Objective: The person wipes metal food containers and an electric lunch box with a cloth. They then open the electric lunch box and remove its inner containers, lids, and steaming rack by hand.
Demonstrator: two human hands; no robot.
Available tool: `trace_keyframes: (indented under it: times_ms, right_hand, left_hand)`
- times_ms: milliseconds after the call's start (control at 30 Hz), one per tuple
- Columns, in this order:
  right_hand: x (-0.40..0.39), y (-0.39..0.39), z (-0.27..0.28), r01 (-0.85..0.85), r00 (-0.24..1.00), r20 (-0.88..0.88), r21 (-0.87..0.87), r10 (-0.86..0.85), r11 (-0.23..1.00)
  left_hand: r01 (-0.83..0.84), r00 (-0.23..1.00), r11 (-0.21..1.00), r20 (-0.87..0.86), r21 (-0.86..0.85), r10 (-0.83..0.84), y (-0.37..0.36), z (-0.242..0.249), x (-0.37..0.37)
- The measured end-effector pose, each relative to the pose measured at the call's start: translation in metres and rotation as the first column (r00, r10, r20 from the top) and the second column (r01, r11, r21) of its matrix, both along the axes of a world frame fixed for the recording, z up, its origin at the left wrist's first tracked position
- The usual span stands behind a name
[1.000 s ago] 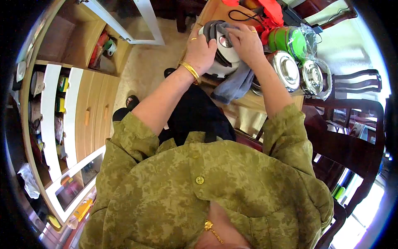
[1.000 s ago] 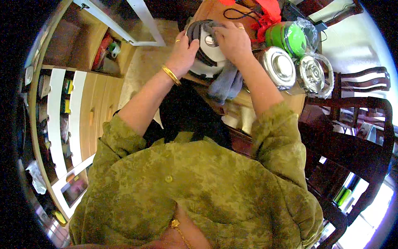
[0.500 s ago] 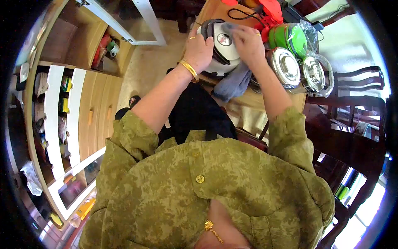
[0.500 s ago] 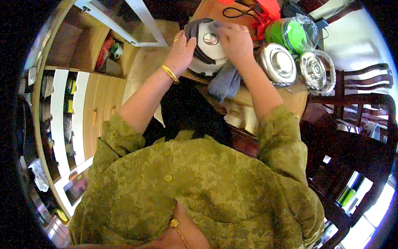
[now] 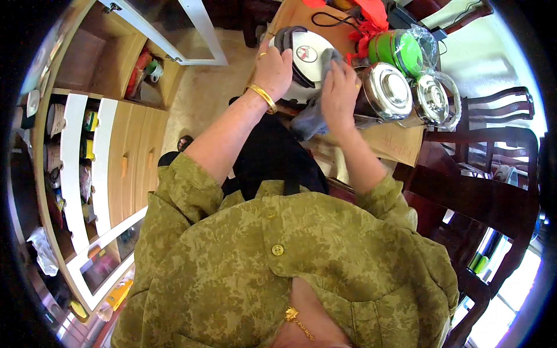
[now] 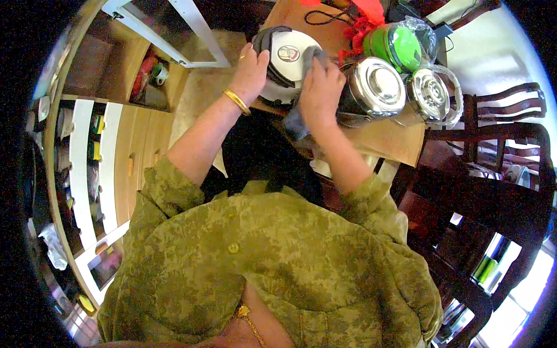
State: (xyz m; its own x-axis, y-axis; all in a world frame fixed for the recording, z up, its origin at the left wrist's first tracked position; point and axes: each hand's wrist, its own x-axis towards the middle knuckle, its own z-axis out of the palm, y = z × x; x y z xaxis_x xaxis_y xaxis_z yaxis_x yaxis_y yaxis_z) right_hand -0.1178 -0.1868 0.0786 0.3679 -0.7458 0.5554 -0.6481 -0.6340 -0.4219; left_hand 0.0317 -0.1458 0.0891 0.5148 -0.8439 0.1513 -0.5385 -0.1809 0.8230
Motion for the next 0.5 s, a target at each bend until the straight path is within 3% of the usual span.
trace_keyframes:
  times_ms: [33, 100, 167, 333, 400, 500]
  right_hand:
    - [-0.002, 0.012, 0.005, -0.059, 0.997, -0.051, -0.111, 0.053, 0.992]
    - [-0.004, 0.031, 0.013, -0.115, 0.990, -0.090, -0.108, 0.105, 0.987]
    - [-0.005, 0.028, 0.026, -0.205, 0.969, -0.153, -0.066, 0.193, 0.977]
    - [0.010, -0.029, 0.021, -0.241, 0.954, -0.202, -0.068, 0.224, 0.968]
    - [0.020, -0.058, 0.014, -0.248, 0.924, -0.318, -0.069, 0.214, 0.966]
    - [0.030, -0.091, 0.005, -0.183, 0.948, -0.254, 0.052, 0.190, 0.982]
  left_hand:
    - [-0.025, 0.999, 0.999, 0.023, -0.040, 0.026, 0.000, 0.001, -0.001]
    - [-0.049, 0.998, 0.996, 0.047, -0.078, 0.053, 0.004, 0.003, -0.001]
    - [-0.021, 0.997, 0.998, -0.070, -0.065, 0.016, 0.009, 0.008, 0.002]
    - [-0.004, 0.999, 0.987, 0.033, -0.162, 0.009, 0.010, 0.000, 0.004]
    - [0.023, 1.000, 0.998, 0.006, -0.061, -0.022, 0.010, 0.003, 0.005]
    - [-0.021, 0.999, 0.998, -0.034, -0.053, 0.019, 0.010, -0.002, 0.001]
